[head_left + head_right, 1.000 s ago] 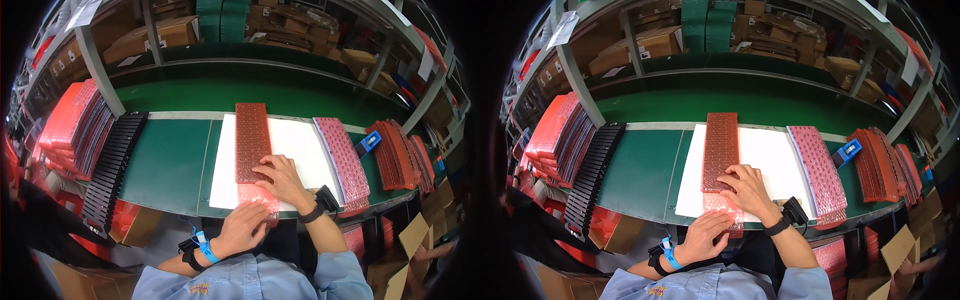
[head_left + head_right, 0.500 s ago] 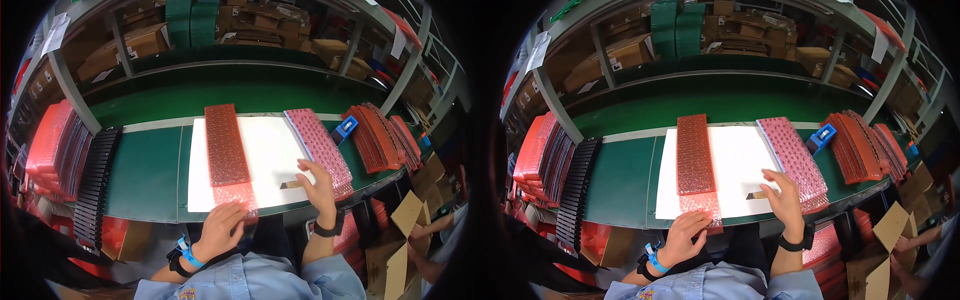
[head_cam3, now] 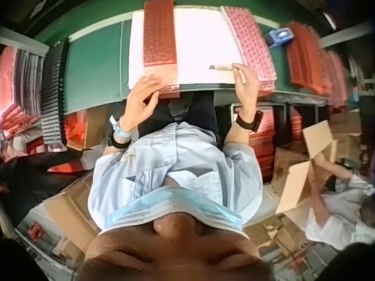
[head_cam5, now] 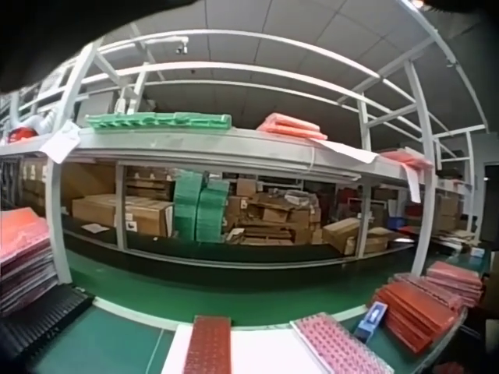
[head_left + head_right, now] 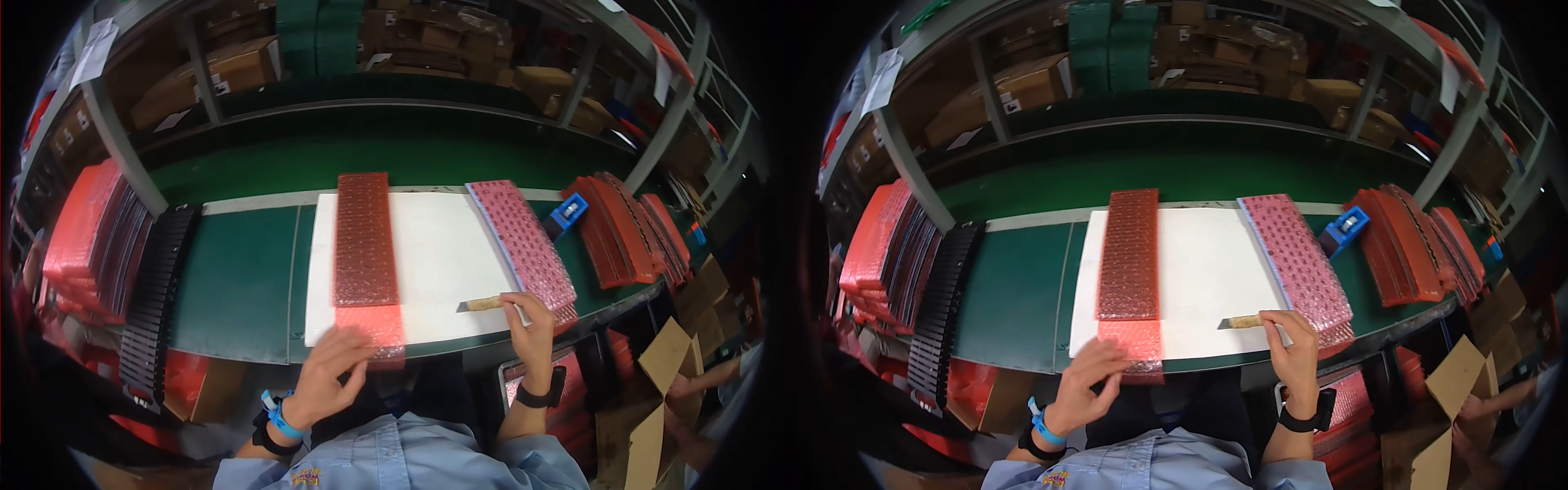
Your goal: The person wraps circuit boards in bubble wrap by hand, placing each board onto a sheet, folding the wrap over, and securing it with tape. They stack the wrapped boards together and place the bundle into a black bin.
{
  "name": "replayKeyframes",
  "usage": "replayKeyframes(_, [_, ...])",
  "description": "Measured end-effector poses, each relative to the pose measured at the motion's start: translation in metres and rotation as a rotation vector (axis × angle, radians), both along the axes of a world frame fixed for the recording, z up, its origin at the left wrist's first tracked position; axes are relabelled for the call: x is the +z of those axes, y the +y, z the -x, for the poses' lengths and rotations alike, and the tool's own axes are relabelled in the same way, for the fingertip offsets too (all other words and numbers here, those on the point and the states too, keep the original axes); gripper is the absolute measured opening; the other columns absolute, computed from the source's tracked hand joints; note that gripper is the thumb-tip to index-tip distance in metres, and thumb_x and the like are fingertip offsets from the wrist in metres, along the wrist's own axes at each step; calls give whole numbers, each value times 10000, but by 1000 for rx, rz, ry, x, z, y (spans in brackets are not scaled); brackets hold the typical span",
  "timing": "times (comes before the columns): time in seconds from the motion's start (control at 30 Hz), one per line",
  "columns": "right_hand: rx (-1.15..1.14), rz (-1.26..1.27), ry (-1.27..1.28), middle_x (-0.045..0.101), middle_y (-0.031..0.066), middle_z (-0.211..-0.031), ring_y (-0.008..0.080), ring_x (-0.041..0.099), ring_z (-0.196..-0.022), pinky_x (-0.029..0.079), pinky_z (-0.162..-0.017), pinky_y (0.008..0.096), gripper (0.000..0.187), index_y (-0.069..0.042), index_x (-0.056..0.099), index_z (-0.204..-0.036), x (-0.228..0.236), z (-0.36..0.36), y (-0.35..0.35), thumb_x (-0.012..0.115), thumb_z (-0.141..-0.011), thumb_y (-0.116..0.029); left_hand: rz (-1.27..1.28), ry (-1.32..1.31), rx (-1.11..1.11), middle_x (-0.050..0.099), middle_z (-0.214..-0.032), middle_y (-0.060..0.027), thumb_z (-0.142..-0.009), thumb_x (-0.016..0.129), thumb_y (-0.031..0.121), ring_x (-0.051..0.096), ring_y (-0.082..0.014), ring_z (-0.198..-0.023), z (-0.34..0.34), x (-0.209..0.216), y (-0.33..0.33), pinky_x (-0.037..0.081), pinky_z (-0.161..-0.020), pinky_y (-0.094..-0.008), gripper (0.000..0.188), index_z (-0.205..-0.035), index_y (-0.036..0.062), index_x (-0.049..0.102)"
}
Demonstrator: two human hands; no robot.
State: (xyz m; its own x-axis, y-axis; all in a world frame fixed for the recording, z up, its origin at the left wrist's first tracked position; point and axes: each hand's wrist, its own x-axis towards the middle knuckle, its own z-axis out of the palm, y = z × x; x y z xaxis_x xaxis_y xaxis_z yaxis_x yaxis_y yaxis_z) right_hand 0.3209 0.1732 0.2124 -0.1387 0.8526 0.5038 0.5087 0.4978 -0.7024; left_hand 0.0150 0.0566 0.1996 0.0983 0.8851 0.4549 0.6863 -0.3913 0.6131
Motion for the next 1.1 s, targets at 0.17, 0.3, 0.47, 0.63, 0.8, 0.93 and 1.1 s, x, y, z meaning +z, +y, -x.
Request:
replayKeyframes(0.17, [32, -105, -9, 684, 141, -903, 266, 654, -825, 506, -744, 327, 106, 16, 692, -948, -10, 18, 11, 640, -855, 15, -84, 106, 226, 671, -1116, -118, -788, 644, 3, 567, -340, -1189, 29, 18, 8, 394, -1046, -494, 231, -1004, 58, 704])
replayKeyframes(0.3, [61, -154, 23, 672, 151, -898, 273, 641, -804, 504, -726, 324, 103, 10, 687, -943, -23, 29, 13, 645, -850, 23, -127, 119, 399, 650, -1163, -120, -790, 635, -3, 503, -363, -1256, 47, 24, 5, 351, -1077, -491, 218, -983, 71, 705])
replayKeyframes(0.47, [2, -197, 95, 647, 113, -930, 216, 603, -871, 467, -831, 334, 220, 49, 621, -1093, -46, 18, 12, 571, -882, 7, -221, 168, 694, 592, -1263, -136, -795, 645, 58, 437, -383, -1304, 66, 26, 4, 268, -1106, -542, 212, -1001, 71, 694])
replayKeyframes(0.63, [42, -190, 194, 583, 87, -929, 187, 547, -887, 420, -904, 331, 384, 84, 489, -1271, -58, 8, 13, 505, -912, -53, -141, 340, 768, 358, -1490, -177, -791, 674, 163, 233, -420, -1423, 71, 37, 31, 140, -1116, -639, 432, -1216, 106, 619])
replayKeyframes(0.8, [46, -150, 213, 565, 83, -921, 181, 536, -902, 402, -916, 322, 422, 75, 446, -1319, -58, 8, 12, 498, -926, -71, -176, 576, 803, 165, -1584, -197, -782, 705, 259, 80, -443, -1466, 105, 82, 78, 52, -1098, -696, 683, -1415, 155, 469])
replayKeyframes(0.93, [-13, -137, 236, 555, 89, -904, 181, 528, -897, 399, -896, 327, 414, 65, 453, -1312, -58, 9, 11, 490, -920, -65, -355, 681, 864, 171, -1587, -183, -775, 714, 267, 80, -426, -1472, 130, 82, 121, 50, -1093, -707, 748, -1455, 170, 419])
replayKeyframes(1.1, [-26, -127, 211, 542, 100, -889, 185, 517, -884, 404, -858, 345, 398, 49, 470, -1291, -60, 13, 9, 486, -908, -59, -184, 678, 777, 159, -1597, -158, -850, 644, 324, 90, -390, -1476, 168, 15, 151, 24, -1097, -713, 675, -1461, 163, 408])
